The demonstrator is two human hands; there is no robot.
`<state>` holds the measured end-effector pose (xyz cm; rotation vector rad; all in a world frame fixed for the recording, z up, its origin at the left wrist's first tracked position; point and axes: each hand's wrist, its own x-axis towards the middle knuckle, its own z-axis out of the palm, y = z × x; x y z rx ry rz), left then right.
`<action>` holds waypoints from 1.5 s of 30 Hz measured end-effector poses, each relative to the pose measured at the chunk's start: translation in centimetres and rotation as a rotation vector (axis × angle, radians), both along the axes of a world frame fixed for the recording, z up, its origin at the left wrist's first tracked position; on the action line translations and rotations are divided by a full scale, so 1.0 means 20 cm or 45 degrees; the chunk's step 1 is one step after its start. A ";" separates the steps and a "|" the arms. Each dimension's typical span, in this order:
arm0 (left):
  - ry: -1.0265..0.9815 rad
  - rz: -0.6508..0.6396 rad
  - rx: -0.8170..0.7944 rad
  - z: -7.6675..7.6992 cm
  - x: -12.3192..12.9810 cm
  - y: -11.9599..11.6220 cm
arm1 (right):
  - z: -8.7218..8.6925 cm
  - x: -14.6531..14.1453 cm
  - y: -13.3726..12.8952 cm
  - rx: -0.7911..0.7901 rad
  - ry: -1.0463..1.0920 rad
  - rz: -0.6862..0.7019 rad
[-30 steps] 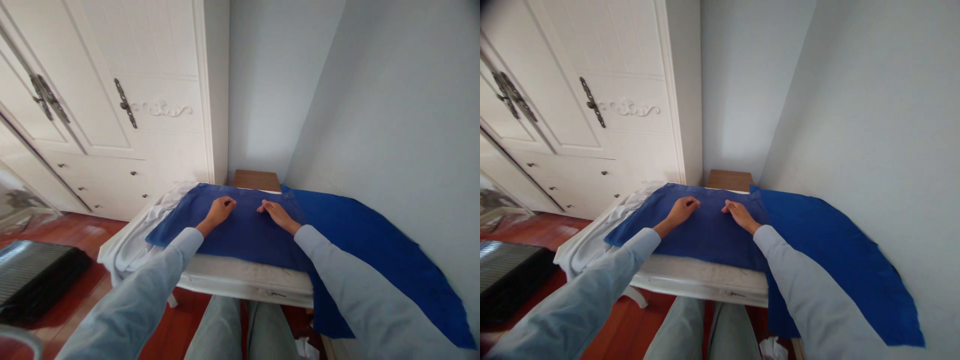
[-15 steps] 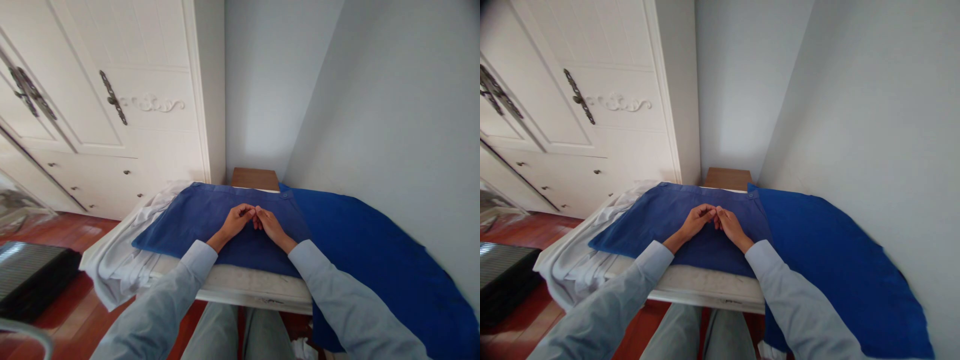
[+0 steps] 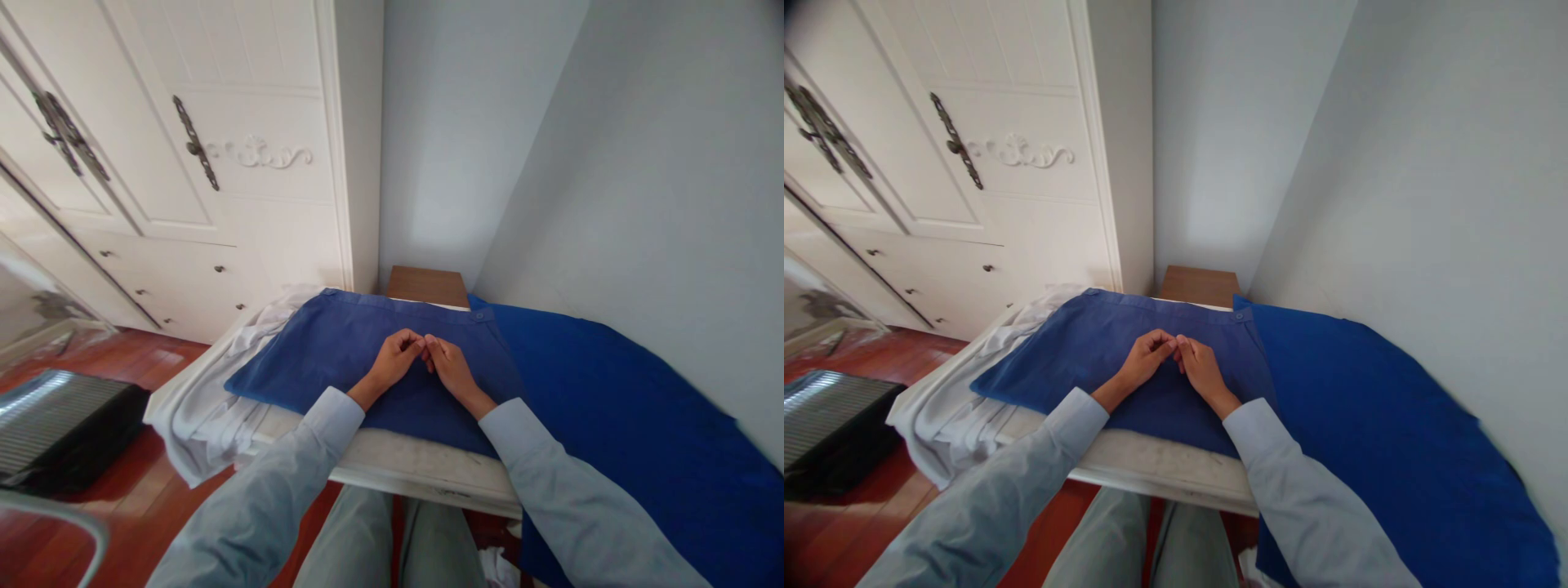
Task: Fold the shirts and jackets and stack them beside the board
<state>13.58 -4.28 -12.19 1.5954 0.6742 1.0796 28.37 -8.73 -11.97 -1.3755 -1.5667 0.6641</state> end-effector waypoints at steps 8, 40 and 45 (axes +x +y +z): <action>0.048 -0.010 0.062 0.02 0.01 -0.01 | 0.00 0.00 0.00 0.014 0.010 0.026; -0.034 -0.050 0.004 0.07 0.00 -0.04 | -0.01 0.04 0.01 -0.124 0.183 0.167; -0.027 -0.062 0.012 0.07 -0.01 -0.06 | 0.00 0.04 0.01 -0.131 0.165 0.194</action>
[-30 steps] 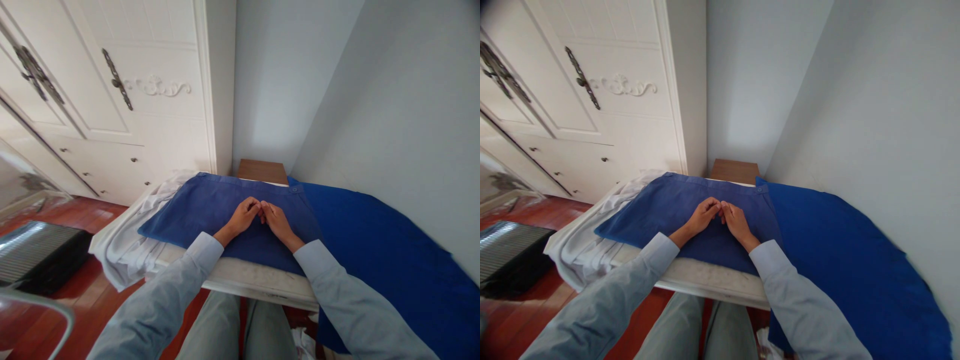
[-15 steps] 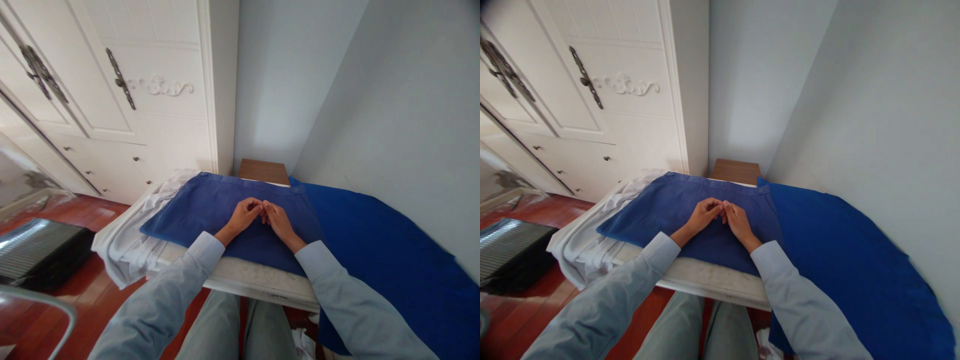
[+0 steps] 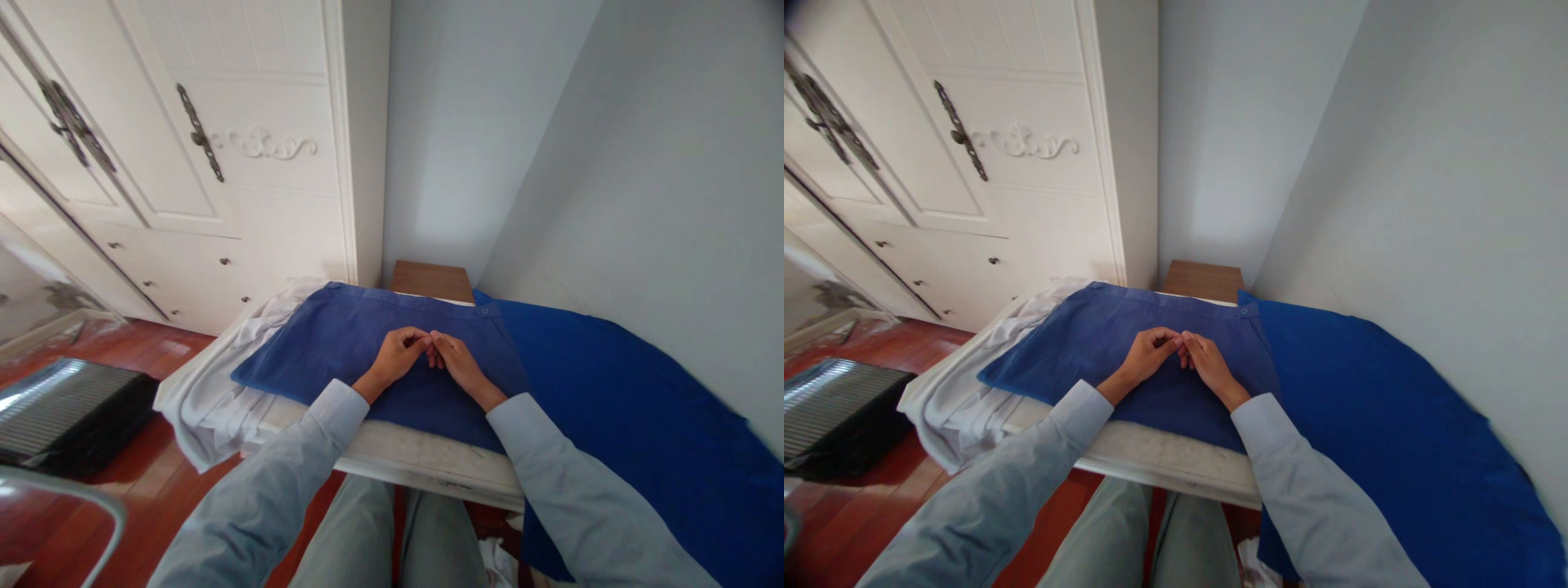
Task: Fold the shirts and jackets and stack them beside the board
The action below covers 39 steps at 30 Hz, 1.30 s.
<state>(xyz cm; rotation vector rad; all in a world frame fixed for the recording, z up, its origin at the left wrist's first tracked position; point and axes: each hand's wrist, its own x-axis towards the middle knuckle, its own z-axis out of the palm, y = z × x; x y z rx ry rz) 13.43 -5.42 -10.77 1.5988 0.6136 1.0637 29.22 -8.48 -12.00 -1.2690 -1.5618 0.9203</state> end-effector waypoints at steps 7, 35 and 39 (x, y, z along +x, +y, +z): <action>0.019 -0.022 0.053 -0.02 -0.01 0.00 | 0.00 0.00 0.00 0.031 -0.043 0.021; 0.185 0.445 0.236 0.05 -0.29 -0.21 | -0.04 0.01 0.00 0.061 0.024 -0.112; 0.085 0.746 -0.010 0.03 -0.62 -0.33 | -0.07 0.01 0.02 0.091 -0.062 -0.099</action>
